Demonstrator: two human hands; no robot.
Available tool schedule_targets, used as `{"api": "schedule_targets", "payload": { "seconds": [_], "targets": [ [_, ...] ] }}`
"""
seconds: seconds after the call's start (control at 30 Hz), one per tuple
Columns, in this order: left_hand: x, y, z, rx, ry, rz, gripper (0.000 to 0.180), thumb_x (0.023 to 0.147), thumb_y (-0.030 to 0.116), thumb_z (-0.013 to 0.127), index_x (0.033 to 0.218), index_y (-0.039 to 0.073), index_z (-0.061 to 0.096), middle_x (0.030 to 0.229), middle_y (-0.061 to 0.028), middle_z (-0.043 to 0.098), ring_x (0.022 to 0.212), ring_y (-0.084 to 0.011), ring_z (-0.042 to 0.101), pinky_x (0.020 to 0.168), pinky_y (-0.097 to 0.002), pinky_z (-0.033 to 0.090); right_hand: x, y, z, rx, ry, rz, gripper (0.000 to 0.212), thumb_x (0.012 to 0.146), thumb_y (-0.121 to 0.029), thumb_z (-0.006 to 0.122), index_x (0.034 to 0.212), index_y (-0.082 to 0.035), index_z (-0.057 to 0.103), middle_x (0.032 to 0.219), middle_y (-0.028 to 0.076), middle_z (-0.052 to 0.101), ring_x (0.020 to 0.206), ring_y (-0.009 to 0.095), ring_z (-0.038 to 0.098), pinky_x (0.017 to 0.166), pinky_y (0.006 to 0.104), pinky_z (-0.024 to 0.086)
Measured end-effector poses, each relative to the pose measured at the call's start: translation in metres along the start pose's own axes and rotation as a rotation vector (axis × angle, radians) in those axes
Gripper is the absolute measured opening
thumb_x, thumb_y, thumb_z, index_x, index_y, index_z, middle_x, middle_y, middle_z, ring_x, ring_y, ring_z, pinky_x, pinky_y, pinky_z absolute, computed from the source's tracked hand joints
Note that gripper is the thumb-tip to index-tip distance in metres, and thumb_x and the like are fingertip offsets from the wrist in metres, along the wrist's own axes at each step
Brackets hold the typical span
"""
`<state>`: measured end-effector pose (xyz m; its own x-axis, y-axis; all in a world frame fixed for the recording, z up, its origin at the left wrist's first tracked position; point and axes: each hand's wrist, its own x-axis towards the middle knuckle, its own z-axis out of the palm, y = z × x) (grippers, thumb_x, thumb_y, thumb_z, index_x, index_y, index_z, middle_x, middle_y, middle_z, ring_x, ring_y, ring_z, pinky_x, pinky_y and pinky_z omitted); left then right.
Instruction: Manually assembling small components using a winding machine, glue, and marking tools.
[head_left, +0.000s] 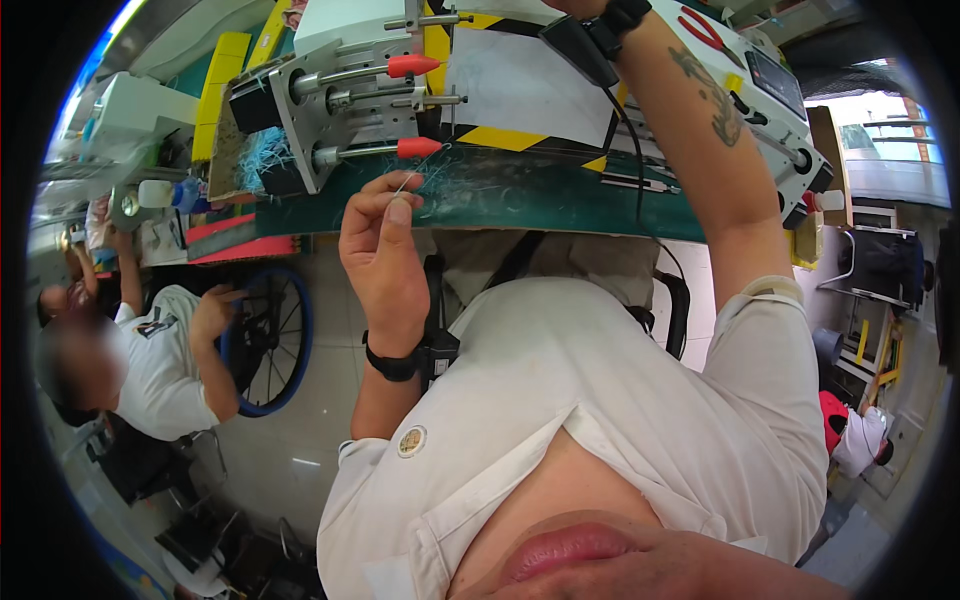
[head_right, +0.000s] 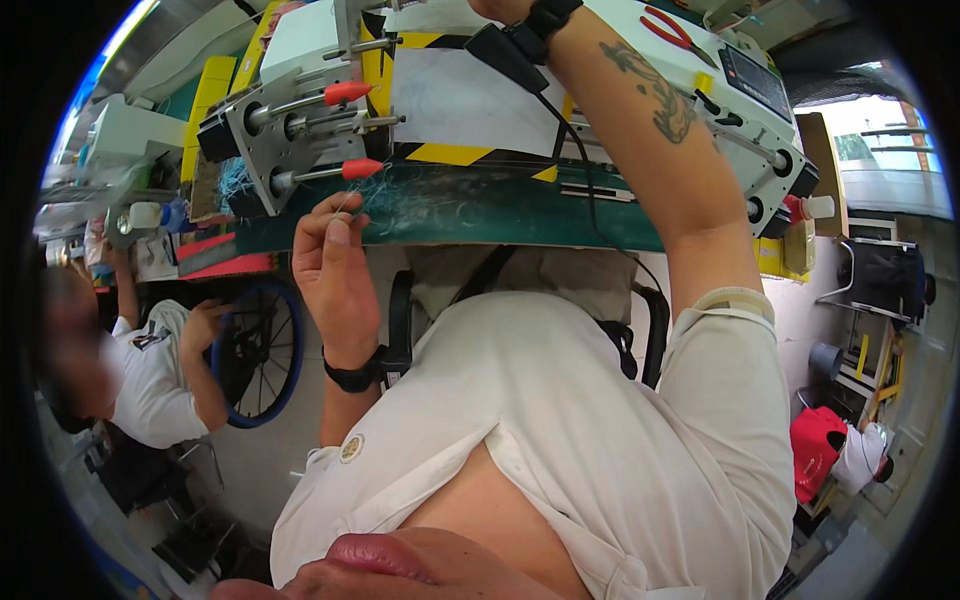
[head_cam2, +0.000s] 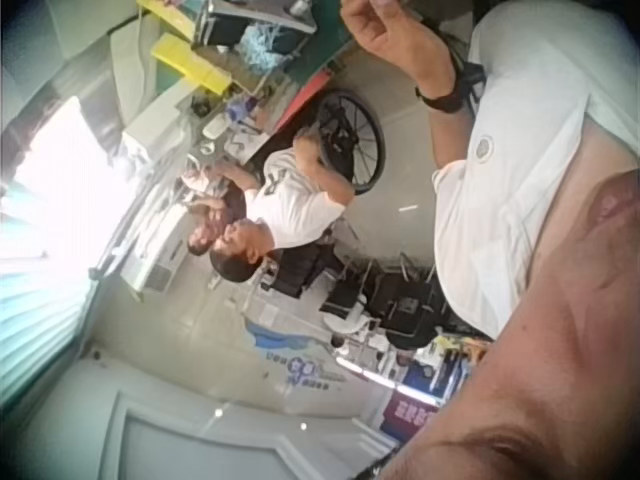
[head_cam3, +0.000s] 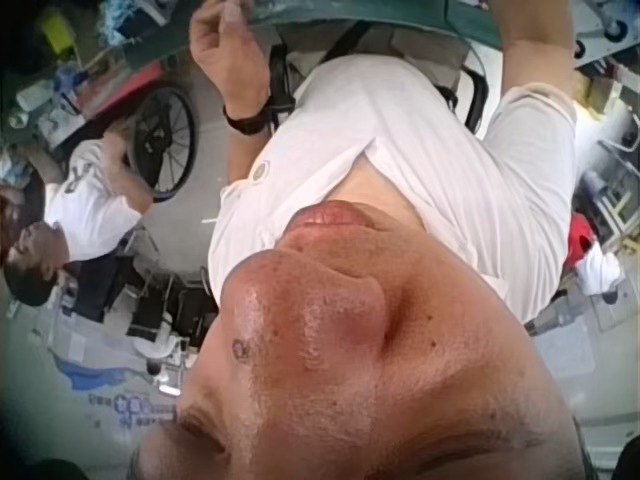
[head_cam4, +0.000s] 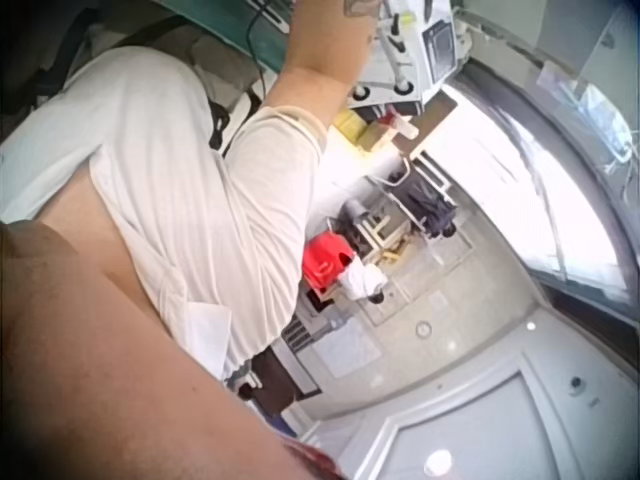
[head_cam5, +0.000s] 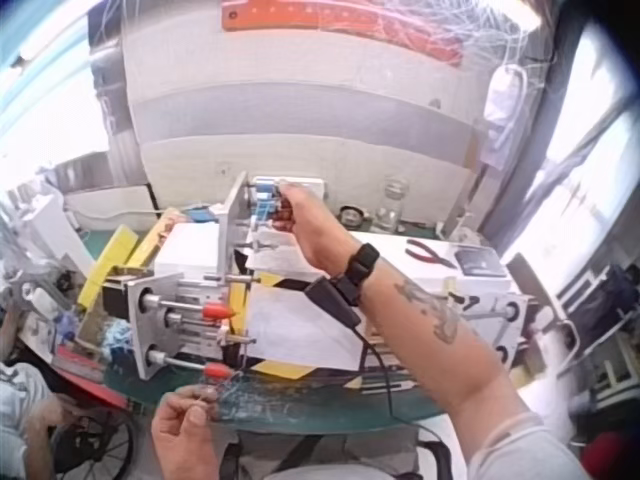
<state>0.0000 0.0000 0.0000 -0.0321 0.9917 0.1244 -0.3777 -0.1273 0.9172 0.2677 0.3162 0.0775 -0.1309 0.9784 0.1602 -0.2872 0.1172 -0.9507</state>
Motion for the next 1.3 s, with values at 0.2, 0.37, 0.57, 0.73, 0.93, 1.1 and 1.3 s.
{"api": "schedule_targets", "payload": {
  "seconds": [0.2,0.37,0.57,0.73,0.93,1.1,1.3],
  "targets": [
    [-0.003,-0.002,0.01,-0.143,0.048,0.135,0.011,0.118,0.016,0.07,0.116,0.005,0.069,0.097,-0.0062,0.073,0.103,-0.0183,0.07,0.098,-0.0334,0.054,-0.006,-0.003,0.002,-0.055,0.034,0.0,0.027,0.121,-0.038,0.056,0.124,-0.016,0.071,0.11,-0.001,0.07,0.101,0.015,0.062,0.094,0.037,0.051],
    [-0.012,0.011,0.001,-0.112,-0.016,-0.12,0.015,0.119,0.017,0.07,0.115,0.003,0.069,0.072,0.0054,0.048,0.061,-0.0038,0.038,0.057,-0.025,0.028,-0.002,-0.004,0.0,-0.069,0.035,0.0,0.028,0.121,-0.039,0.056,0.123,-0.016,0.071,0.109,0.0,0.069,0.1,0.015,0.061,0.094,0.0372,0.051],
    [-0.023,0.012,-0.008,0.015,-0.048,-0.154,0.014,0.116,0.016,0.072,0.117,0.001,0.074,0.076,0.0077,0.052,0.062,0.0001,0.035,0.056,-0.0235,0.024,-0.002,-0.002,0.002,-0.055,0.016,-0.004,0.028,0.121,-0.04,0.056,0.122,-0.016,0.07,0.108,0.0,0.068,0.099,0.016,0.06,0.093,0.0371,0.051],
    [-0.017,0.017,0.004,0.112,-0.055,-0.257,0.015,0.114,0.016,0.074,0.118,0.002,0.076,0.079,0.0103,0.055,0.064,0.0018,0.037,0.058,-0.0217,0.025,0.011,-0.001,-0.013,-0.125,0.013,0.035,0.032,0.122,-0.044,0.054,0.117,-0.016,0.068,0.105,0.001,0.066,0.096,0.016,0.06,0.09,0.0367,0.051],
    [-0.006,0.007,0.014,0.118,-0.07,-0.3,0.017,0.114,0.019,0.076,0.117,0.002,0.077,0.079,0.01,0.058,0.064,0.0019,0.041,0.058,-0.0212,0.03,0.007,-0.002,-0.011,-0.088,-0.019,0.184,0.045,0.124,-0.051,0.048,0.117,-0.011,0.066,0.101,0.005,0.066,0.09,0.019,0.062,0.085,0.0373,0.053],
    [0.006,-0.004,0.022,0.066,-0.09,-0.312,0.019,0.114,0.022,0.077,0.116,0.003,0.077,0.078,0.008,0.059,0.063,0.0001,0.045,0.057,-0.0215,0.035,-0.002,-0.015,0.0,-0.16,0.1,0.268,0.053,0.125,-0.054,0.044,0.129,-0.006,0.066,0.103,0.009,0.068,0.09,0.023,0.065,0.09,0.0408,0.057],
    [0.011,-0.009,0.029,0.064,-0.092,-0.353,0.021,0.117,0.022,0.07,0.119,0.001,0.074,0.075,0.0048,0.053,0.063,-0.0039,0.047,0.059,-0.0233,0.037,0.007,-0.002,-0.009,-0.074,-0.045,0.038,0.06,0.126,-0.055,0.041,0.142,0.0,0.06,0.115,0.012,0.068,0.106,0.026,0.067,0.099,0.0428,0.057]
  ]
}}
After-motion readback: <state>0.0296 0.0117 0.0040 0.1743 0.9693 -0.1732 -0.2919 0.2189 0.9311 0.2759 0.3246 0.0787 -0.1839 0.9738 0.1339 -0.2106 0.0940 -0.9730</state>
